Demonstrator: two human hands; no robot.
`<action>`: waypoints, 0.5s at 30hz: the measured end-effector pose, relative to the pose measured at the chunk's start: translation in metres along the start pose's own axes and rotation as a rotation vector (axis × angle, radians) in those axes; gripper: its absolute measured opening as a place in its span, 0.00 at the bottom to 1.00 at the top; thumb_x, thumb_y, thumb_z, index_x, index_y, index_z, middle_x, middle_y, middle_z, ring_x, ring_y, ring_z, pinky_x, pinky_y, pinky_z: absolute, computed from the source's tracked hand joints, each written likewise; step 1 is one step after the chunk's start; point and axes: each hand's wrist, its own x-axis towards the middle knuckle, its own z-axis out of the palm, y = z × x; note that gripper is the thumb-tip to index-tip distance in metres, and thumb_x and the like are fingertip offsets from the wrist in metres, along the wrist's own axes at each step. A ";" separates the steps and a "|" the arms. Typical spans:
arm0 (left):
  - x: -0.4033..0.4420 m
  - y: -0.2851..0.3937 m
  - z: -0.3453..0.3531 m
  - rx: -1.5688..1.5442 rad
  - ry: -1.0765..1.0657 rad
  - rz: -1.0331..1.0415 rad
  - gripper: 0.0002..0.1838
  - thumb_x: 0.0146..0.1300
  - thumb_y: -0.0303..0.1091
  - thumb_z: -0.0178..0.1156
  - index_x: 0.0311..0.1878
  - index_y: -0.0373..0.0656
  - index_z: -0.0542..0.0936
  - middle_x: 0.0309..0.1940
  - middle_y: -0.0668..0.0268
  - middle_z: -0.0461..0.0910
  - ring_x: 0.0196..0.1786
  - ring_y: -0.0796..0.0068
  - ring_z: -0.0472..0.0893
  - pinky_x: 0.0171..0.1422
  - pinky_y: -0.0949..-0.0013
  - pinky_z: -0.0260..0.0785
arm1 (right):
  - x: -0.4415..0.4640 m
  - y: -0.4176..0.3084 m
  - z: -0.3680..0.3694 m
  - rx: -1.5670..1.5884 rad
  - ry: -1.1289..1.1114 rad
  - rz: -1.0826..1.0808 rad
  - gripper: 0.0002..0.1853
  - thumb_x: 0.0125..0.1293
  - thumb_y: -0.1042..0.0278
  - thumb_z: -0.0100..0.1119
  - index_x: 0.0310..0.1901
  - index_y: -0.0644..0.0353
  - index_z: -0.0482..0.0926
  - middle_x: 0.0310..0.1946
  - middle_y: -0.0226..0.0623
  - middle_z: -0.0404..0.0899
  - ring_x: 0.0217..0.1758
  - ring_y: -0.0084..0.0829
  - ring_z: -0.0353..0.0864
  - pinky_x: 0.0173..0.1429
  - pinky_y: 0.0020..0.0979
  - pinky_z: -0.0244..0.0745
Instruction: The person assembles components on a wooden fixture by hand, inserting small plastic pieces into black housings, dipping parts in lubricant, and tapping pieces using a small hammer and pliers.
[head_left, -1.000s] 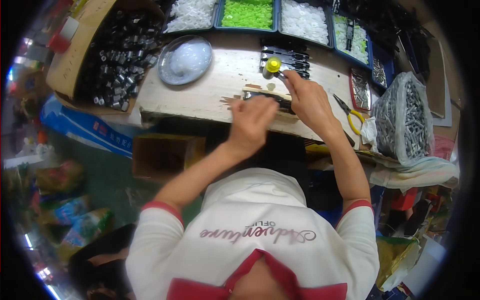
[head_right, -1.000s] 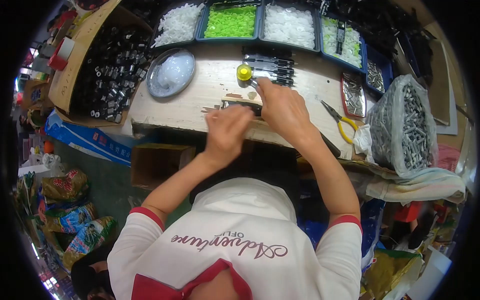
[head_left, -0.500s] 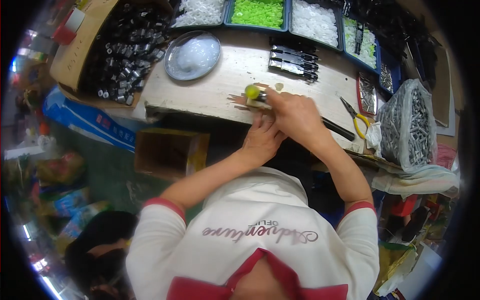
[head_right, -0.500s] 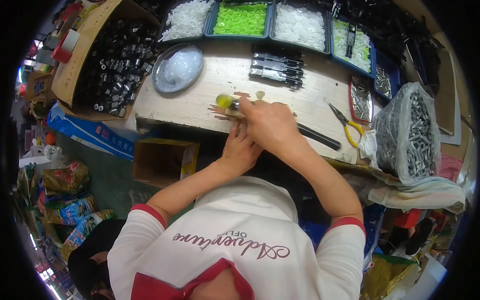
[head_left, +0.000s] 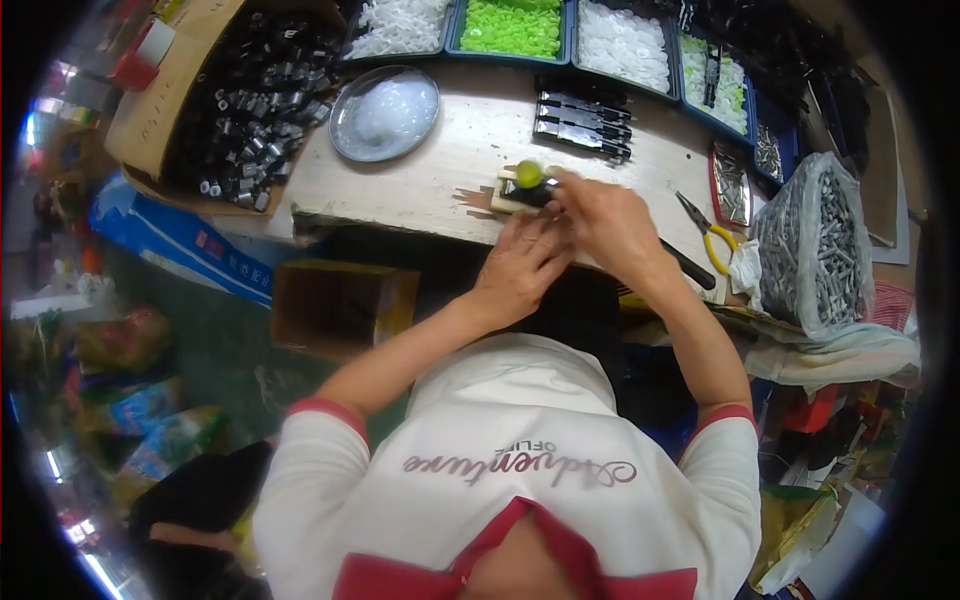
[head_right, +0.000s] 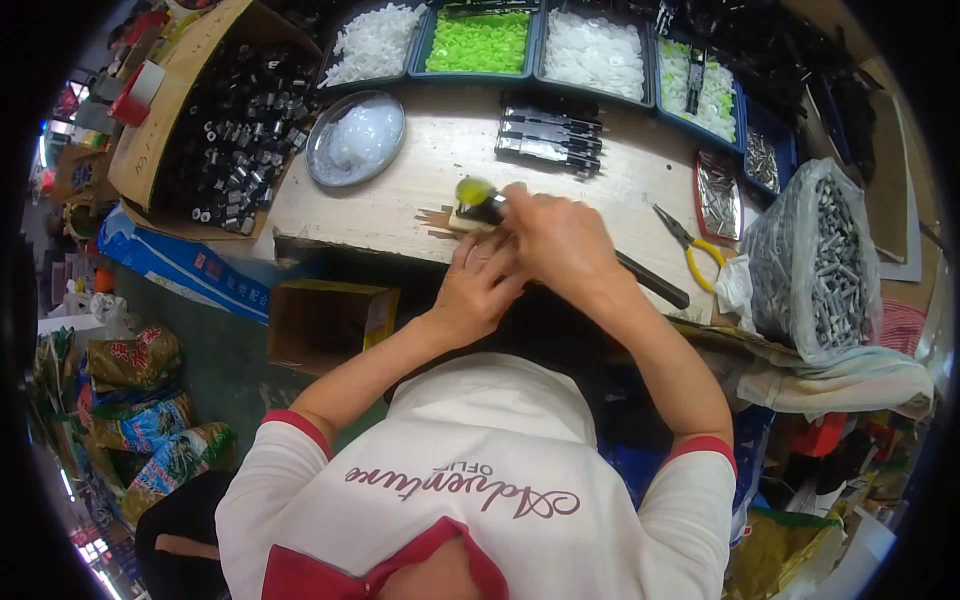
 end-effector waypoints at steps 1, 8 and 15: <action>-0.001 -0.002 -0.002 -0.001 0.000 0.002 0.15 0.49 0.25 0.56 0.43 0.38 0.78 0.54 0.54 0.70 0.61 0.53 0.66 0.65 0.47 0.51 | -0.002 0.004 -0.002 0.008 0.054 0.064 0.10 0.62 0.67 0.51 0.44 0.58 0.74 0.26 0.47 0.78 0.30 0.49 0.77 0.33 0.42 0.70; 0.019 -0.022 -0.021 -0.042 0.301 -0.076 0.12 0.41 0.19 0.59 0.33 0.39 0.78 0.38 0.61 0.73 0.42 0.62 0.73 0.45 0.62 0.60 | -0.022 0.021 -0.011 0.224 0.353 0.088 0.11 0.64 0.70 0.49 0.47 0.60 0.73 0.31 0.50 0.78 0.33 0.51 0.77 0.35 0.41 0.70; 0.029 -0.035 -0.010 0.042 0.189 -0.041 0.15 0.43 0.24 0.63 0.39 0.42 0.79 0.42 0.62 0.74 0.46 0.62 0.73 0.50 0.61 0.59 | -0.021 0.032 -0.009 -0.047 0.058 0.254 0.11 0.61 0.69 0.48 0.44 0.55 0.76 0.32 0.48 0.78 0.35 0.50 0.77 0.38 0.45 0.70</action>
